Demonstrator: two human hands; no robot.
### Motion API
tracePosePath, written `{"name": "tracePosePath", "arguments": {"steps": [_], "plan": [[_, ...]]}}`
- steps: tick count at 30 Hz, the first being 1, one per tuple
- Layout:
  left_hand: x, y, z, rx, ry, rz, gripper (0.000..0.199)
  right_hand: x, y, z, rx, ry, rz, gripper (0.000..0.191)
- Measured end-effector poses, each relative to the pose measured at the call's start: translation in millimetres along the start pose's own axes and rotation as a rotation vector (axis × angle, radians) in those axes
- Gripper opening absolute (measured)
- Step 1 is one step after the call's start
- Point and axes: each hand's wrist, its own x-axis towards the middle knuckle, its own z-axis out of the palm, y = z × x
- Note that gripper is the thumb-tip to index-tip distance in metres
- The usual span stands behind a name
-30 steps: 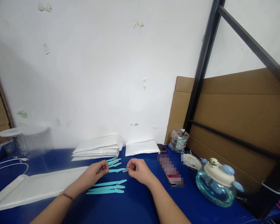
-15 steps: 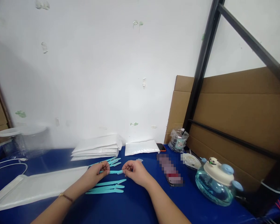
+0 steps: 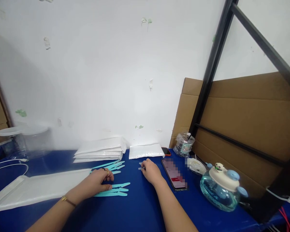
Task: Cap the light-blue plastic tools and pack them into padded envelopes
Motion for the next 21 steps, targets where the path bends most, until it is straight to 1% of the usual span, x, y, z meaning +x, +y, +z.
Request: {"name": "tracePosePath", "arguments": {"steps": [3, 5, 7, 9, 11, 14, 17, 21], "plan": [[-2, 4, 2.3, -0.007, -0.035, -0.051, 0.012, 0, -4, 4, -0.009, -0.020, 0.012, 0.003], [-3, 6, 1.3, -0.033, -0.052, -0.095, 0.012, -1, -6, 4, -0.006, -0.038, 0.005, 0.002], [-4, 8, -0.5, -0.031, -0.060, -0.111, 0.010, -3, -8, 4, -0.001, -0.058, -0.009, 0.004], [-4, 9, -1.9, -0.012, -0.040, -0.109, 0.010, -5, -12, 4, 0.018, -0.083, -0.030, 0.005], [-4, 8, -2.1, -0.051, -0.004, -0.103, 0.012, -6, -16, 3, 0.053, -0.107, -0.048, 0.005], [-2, 6, -0.9, -0.201, 0.035, -0.092, 0.018, -7, -19, 1, 0.136, -0.109, -0.058, 0.004], [1, 4, 0.1, -0.244, 0.061, -0.070, 0.022, -5, -20, -3, 0.254, -0.077, -0.069, 0.005], [2, 3, 0.1, -0.264, 0.063, -0.030, 0.021, -4, -24, -6, 0.508, -0.069, -0.084, 0.019]]}}
